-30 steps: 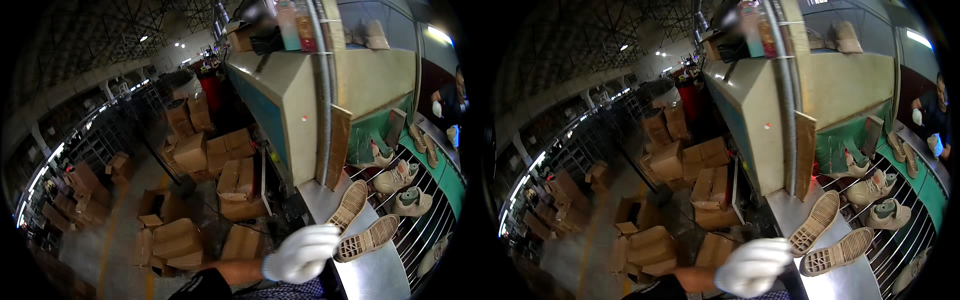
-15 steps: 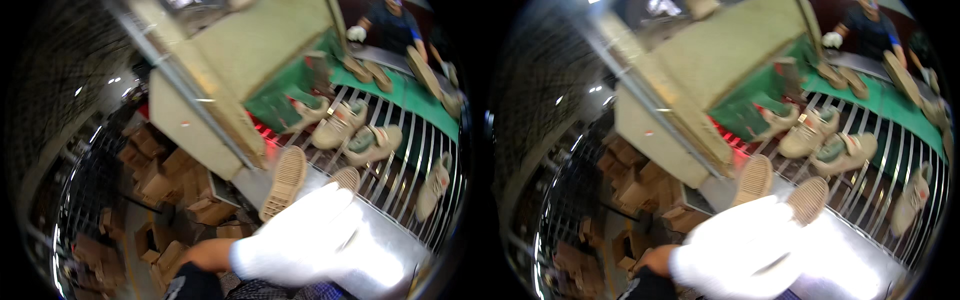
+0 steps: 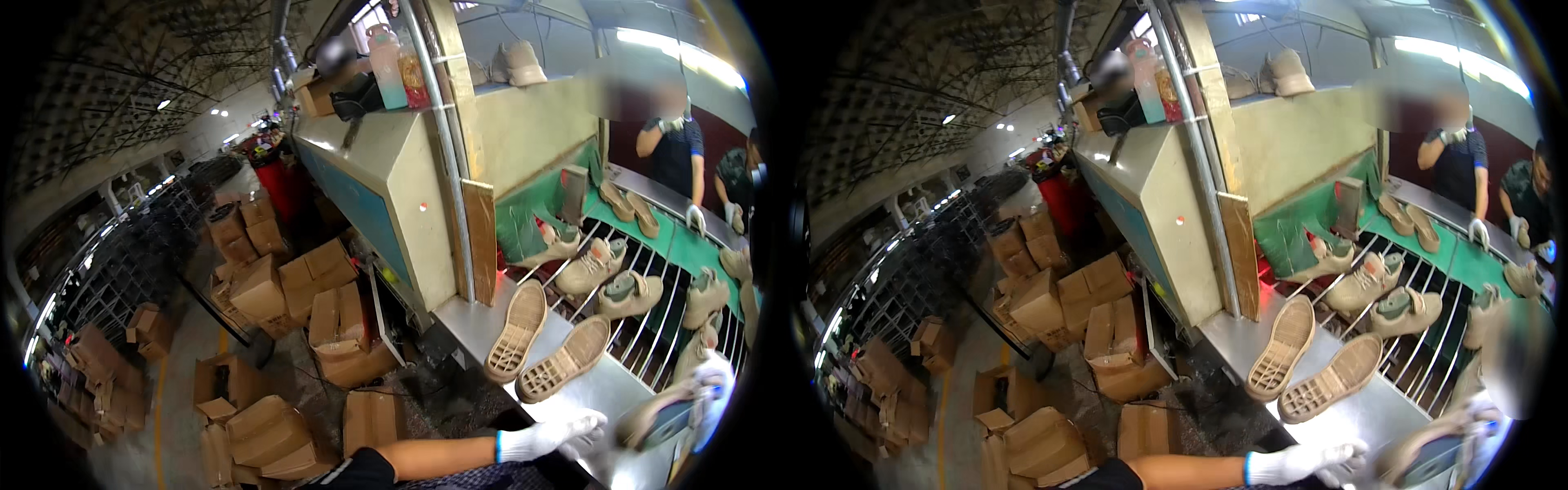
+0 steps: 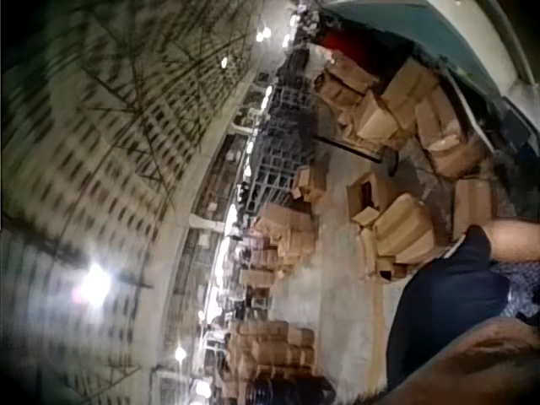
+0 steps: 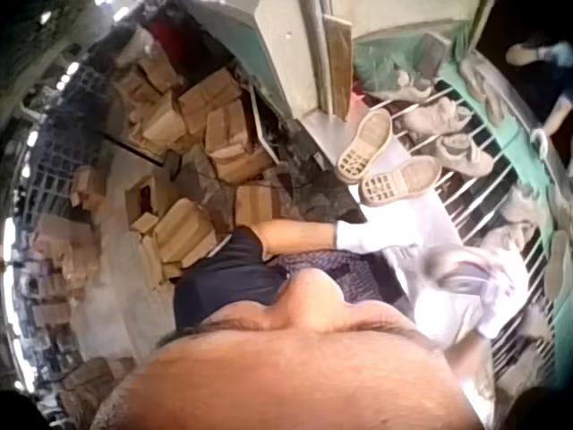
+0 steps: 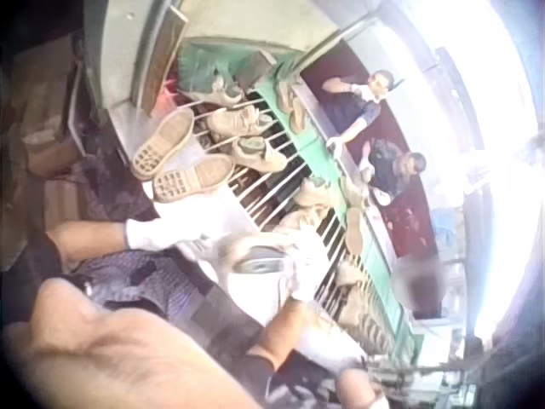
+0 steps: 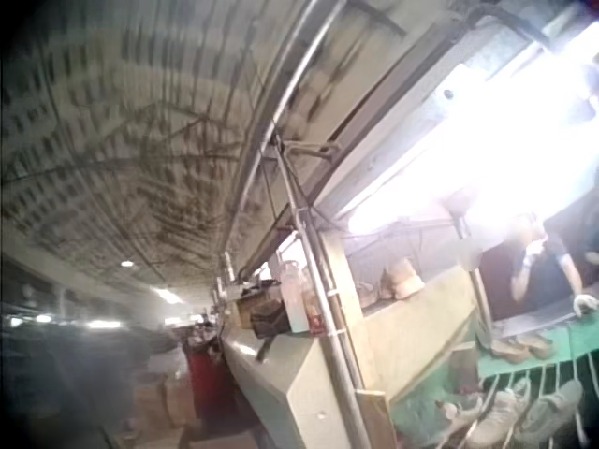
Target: The person cleans shoe uppers and soles by hand with a brush and a small tool to remove excess adhesive or debris while the shoes move along a conveyor belt.
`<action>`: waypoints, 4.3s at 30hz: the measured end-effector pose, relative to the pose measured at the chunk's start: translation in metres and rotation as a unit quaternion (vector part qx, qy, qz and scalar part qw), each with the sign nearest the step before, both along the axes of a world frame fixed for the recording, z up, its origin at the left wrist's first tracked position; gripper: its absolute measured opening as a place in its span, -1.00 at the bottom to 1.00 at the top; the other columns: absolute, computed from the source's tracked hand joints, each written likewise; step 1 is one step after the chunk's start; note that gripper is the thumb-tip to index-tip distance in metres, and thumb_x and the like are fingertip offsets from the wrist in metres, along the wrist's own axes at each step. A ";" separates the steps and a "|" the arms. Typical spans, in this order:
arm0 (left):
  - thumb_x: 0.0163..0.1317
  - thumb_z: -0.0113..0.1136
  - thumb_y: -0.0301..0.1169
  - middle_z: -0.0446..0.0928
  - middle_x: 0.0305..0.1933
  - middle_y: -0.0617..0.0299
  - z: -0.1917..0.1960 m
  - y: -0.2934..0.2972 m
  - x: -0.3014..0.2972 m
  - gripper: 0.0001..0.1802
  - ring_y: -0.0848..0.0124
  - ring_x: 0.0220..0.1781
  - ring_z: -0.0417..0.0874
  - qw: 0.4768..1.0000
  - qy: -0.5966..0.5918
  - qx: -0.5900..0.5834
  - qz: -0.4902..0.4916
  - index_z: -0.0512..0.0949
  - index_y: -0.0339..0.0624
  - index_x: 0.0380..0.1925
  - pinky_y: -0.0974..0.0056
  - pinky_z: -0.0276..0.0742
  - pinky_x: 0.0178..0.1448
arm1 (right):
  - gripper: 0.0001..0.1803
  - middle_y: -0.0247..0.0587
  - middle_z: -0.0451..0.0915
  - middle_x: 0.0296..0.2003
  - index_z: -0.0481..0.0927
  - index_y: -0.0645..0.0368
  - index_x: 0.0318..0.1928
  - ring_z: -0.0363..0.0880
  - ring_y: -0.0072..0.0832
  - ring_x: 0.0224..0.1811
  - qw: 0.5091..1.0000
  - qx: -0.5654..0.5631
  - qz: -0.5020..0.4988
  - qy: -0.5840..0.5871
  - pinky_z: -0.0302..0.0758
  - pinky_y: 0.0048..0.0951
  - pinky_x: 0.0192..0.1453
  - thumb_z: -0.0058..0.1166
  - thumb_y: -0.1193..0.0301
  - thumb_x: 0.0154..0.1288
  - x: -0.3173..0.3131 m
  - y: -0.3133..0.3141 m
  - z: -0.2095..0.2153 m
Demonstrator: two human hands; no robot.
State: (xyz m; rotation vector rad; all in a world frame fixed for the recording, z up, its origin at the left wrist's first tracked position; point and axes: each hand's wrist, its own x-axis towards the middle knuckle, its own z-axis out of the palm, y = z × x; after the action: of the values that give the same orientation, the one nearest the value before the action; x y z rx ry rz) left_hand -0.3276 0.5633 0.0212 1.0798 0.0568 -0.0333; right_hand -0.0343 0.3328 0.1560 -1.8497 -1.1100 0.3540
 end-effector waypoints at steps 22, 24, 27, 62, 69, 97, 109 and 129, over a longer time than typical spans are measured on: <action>0.27 0.23 0.42 0.69 0.16 -0.37 -0.031 0.244 0.159 0.00 -0.14 0.25 0.72 0.561 0.132 0.802 0.156 0.70 -0.50 0.09 -0.06 0.58 0.35 | -0.06 0.12 0.62 0.18 0.41 0.25 0.41 0.68 -0.04 0.16 0.649 0.279 -0.218 0.674 0.69 -0.08 0.32 -0.20 -0.40 0.57 -0.263 -0.099 -0.315; 0.34 0.25 0.33 0.71 0.17 -0.30 -0.033 0.246 0.169 -0.06 -0.05 0.17 0.76 0.656 0.196 0.727 0.052 0.67 -0.52 0.12 -0.01 0.62 0.30 | -0.01 0.08 0.61 0.29 0.38 0.27 0.50 0.64 -0.11 0.30 0.680 0.260 -0.254 0.637 0.64 -0.09 0.40 -0.43 -0.40 0.63 -0.273 -0.079 -0.286; 0.49 0.28 -0.07 0.74 0.07 0.00 0.009 0.200 0.180 -0.44 0.23 0.07 0.75 0.947 0.136 0.262 0.129 0.68 -0.45 0.11 0.11 0.61 0.30 | -0.10 0.01 0.59 0.35 0.35 0.29 0.53 0.61 -0.18 0.34 0.693 0.246 -0.259 0.626 0.61 -0.14 0.42 -0.31 -0.29 0.68 -0.259 -0.064 -0.286; 0.06 0.74 -0.34 0.38 0.57 -0.12 -0.006 -0.027 0.023 0.04 0.10 0.57 0.45 0.936 -0.164 0.266 -0.161 0.35 -0.29 0.51 0.02 0.40 0.63 | -0.34 -0.01 0.65 0.30 0.46 0.44 0.43 0.63 -0.38 0.30 0.789 0.120 -0.144 0.586 0.57 -0.30 0.41 -0.24 0.06 0.77 -0.293 -0.085 -0.219; 0.07 0.74 -0.31 0.39 0.56 -0.12 -0.005 -0.028 0.024 0.03 0.11 0.56 0.47 0.950 -0.142 0.215 -0.174 0.35 -0.30 0.50 0.02 0.42 0.61 | -0.28 -0.02 0.65 0.29 0.45 0.46 0.44 0.61 -0.41 0.30 0.813 0.137 -0.149 0.546 0.56 -0.33 0.40 -0.20 -0.03 0.75 -0.295 -0.085 -0.222; 0.18 0.64 -0.33 0.40 0.51 -0.15 0.013 0.016 -0.014 0.21 0.19 0.50 0.50 0.992 -0.054 -0.033 -0.106 0.01 -0.35 0.66 0.12 0.45 0.58 | -0.24 0.22 0.60 0.26 0.45 0.30 0.48 0.68 0.00 0.26 0.992 0.067 0.099 -0.027 0.61 -0.14 0.36 0.36 0.17 0.40 -0.210 0.027 -0.084; 0.47 0.37 -0.15 0.44 0.43 -0.26 -0.068 -0.029 -0.033 -0.03 0.03 0.44 0.56 0.993 -0.083 0.087 0.008 0.01 -0.29 0.64 -0.03 0.51 0.52 | 0.05 -0.03 0.63 0.21 0.44 0.28 0.49 0.64 -0.31 0.26 0.993 -0.005 -0.117 0.033 0.53 -0.31 0.40 0.57 -0.09 0.15 -0.190 -0.012 -0.058; 0.59 0.22 -0.03 0.70 0.01 0.24 0.005 -0.015 0.024 -0.45 0.50 0.04 0.64 0.979 -0.071 0.105 -0.157 0.62 -0.39 0.16 0.34 0.58 0.21 | 0.05 -0.01 0.65 0.18 0.54 0.33 0.37 0.65 -0.27 0.25 0.994 -0.082 -0.017 0.072 0.56 -0.25 0.38 0.77 0.07 -0.07 -0.201 -0.018 -0.029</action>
State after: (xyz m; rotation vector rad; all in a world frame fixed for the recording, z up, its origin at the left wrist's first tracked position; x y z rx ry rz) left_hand -0.3037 0.5485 0.0267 1.2920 -0.2436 -0.2383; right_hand -0.2355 0.3148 0.1271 -1.9498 -0.9736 0.5640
